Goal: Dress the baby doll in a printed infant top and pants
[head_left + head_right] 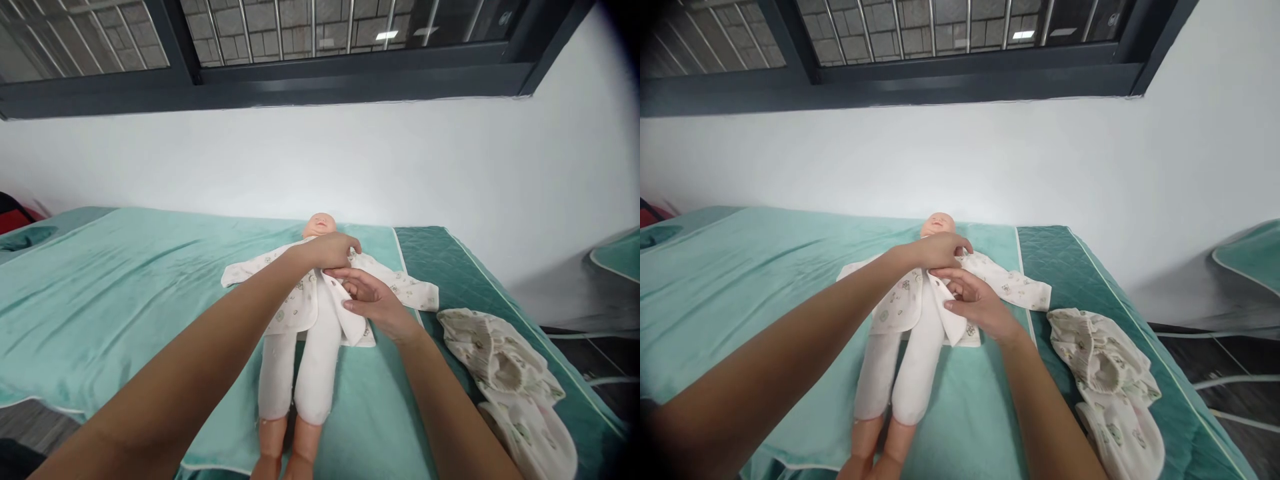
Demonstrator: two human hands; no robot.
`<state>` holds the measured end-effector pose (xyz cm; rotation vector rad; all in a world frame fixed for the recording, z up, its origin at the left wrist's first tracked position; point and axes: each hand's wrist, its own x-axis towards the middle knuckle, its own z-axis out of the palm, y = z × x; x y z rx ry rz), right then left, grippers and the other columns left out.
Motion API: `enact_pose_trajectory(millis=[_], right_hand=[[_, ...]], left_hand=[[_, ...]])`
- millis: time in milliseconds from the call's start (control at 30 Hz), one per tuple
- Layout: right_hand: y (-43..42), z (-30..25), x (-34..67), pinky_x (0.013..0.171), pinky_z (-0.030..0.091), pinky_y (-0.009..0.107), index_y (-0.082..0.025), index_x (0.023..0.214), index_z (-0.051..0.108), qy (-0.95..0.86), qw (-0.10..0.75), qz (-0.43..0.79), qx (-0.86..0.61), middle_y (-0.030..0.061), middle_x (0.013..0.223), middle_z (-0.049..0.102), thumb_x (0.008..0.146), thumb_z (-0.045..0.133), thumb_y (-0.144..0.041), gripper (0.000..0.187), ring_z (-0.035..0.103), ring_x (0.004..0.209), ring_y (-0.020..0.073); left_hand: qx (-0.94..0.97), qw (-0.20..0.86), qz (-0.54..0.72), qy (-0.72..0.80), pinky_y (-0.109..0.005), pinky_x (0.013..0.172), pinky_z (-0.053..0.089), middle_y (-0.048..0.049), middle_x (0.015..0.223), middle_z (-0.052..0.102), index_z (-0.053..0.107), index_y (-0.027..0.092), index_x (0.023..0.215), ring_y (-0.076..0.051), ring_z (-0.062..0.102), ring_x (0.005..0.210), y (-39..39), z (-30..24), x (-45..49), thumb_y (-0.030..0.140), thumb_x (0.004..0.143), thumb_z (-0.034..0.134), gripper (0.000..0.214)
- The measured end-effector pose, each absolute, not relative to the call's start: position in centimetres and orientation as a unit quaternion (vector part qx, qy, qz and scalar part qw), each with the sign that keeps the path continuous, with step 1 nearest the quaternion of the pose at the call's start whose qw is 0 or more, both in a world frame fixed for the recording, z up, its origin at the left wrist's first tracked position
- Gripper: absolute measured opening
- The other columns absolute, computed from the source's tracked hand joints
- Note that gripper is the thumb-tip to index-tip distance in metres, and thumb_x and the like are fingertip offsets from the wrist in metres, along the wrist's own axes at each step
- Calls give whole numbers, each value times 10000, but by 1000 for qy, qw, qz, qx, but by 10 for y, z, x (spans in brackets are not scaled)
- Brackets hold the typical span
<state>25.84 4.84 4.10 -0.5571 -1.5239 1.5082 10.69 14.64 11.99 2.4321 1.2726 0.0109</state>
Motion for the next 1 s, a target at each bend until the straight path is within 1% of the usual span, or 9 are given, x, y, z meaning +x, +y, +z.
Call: enact_pose_trajectory(millis=[100,167,267,433,600,700,800,900,1000], right_hand=[[47,42,262,873,512,355,-302,1245,598,-602,436,636,-209,57,1447,524,824,718,-331,439,655,996,198],[46,44,263,856,507,339,-303,1241,596,-601,425,649,-189,68,1444,526,839,709,-310,418,667,1038,214],[44,44,264,845,506,344,-291,1245,593,-613,406,659,-161,88,1431,537,864,684,-317,392,654,1115,253],[45,40,265,849,507,365,-251,1226,608,-614,414,658,-134,115,1315,618,893,648,-298,338,656,1072,246],[53,35,272,820,510,361,-253,1125,661,-577,494,623,-187,81,1153,687,890,645,-299,239,666,923,206],[61,32,277,783,506,333,-253,1041,684,-532,553,597,-236,50,1046,700,899,628,-310,162,651,833,173],[67,27,277,751,496,304,-241,982,688,-519,584,551,-294,31,951,694,900,628,-323,131,630,790,153],[61,22,269,709,482,287,-218,925,689,-577,544,513,-329,31,863,688,894,639,-349,144,621,749,150],[40,15,262,662,471,275,-210,913,691,-619,479,523,-338,16,754,658,907,621,-372,177,603,682,141]], left_hand=[[861,124,110,481,-290,791,479,-29,1054,706,668,262,1137,-205,639,952,150,117,107,181,754,526,416],[834,74,184,514,-307,846,473,-39,1059,699,681,240,1069,-212,615,1011,152,116,103,137,764,490,374],[787,52,231,570,-330,825,472,-32,1095,690,677,248,1016,-215,612,983,156,110,92,112,782,470,342],[733,44,281,619,-359,816,461,-89,1083,667,691,226,991,-257,596,1010,158,92,77,144,839,479,273],[711,41,422,562,-359,916,449,-74,1067,657,667,206,998,-227,575,1052,130,75,46,275,912,473,223],[670,67,445,590,-344,891,453,-63,1040,661,652,207,1010,-215,592,1018,95,57,14,322,915,485,224],[608,175,438,639,-328,822,460,-44,999,679,645,210,1016,-204,611,913,55,33,-13,431,913,500,284],[578,297,413,638,-319,793,454,-23,962,687,640,220,1072,-200,608,879,23,16,-28,512,920,472,369],[591,351,408,601,-309,814,440,-16,960,671,628,220,1063,-200,590,923,8,10,-32,525,920,480,368]])
